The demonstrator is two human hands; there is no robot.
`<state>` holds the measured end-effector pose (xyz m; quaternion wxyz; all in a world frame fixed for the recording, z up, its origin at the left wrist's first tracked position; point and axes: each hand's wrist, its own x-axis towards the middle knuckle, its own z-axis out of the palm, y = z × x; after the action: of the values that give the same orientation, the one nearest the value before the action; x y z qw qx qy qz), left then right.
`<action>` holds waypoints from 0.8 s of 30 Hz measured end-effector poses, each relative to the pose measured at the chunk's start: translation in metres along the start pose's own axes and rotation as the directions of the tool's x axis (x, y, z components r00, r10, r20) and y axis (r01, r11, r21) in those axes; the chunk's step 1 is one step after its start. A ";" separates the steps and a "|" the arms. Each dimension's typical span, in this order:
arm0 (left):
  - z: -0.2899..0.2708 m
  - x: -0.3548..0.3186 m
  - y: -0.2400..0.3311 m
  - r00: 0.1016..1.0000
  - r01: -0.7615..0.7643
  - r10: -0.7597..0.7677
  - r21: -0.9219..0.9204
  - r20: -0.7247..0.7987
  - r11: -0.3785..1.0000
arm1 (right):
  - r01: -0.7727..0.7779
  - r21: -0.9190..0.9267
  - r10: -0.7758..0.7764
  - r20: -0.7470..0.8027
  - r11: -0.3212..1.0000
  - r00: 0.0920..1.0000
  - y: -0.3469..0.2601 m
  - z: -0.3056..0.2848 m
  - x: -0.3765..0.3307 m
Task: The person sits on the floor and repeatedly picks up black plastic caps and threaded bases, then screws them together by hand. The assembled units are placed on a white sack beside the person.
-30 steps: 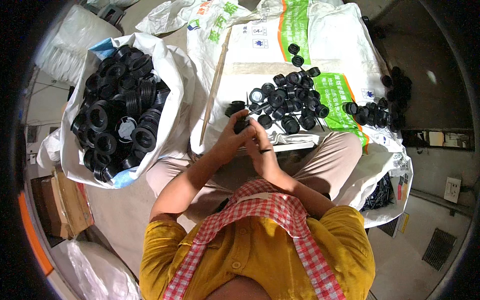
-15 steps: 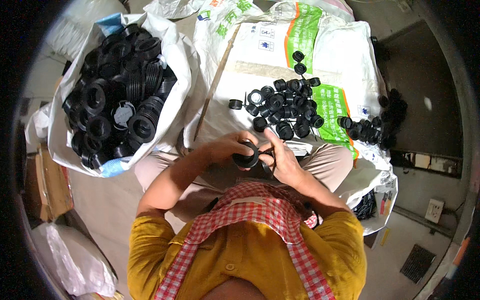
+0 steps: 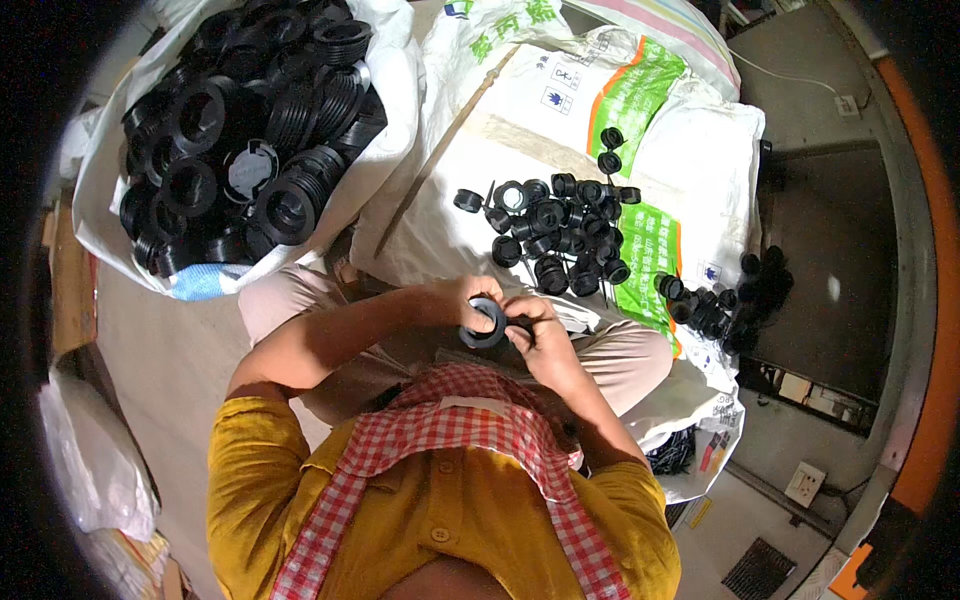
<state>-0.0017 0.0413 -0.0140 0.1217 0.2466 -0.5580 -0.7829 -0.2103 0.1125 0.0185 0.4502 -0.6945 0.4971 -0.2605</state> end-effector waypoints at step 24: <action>0.019 0.006 -0.001 0.962 -0.246 0.074 -0.718 -0.262 0.651 | 0.024 0.771 0.395 -0.353 0.637 0.849 0.002 0.035 0.061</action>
<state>-0.0164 0.0540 -0.0119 0.3385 0.2058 -0.1932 -0.8976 -0.1600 0.0686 -0.0045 0.5791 -0.2983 0.5125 -0.5595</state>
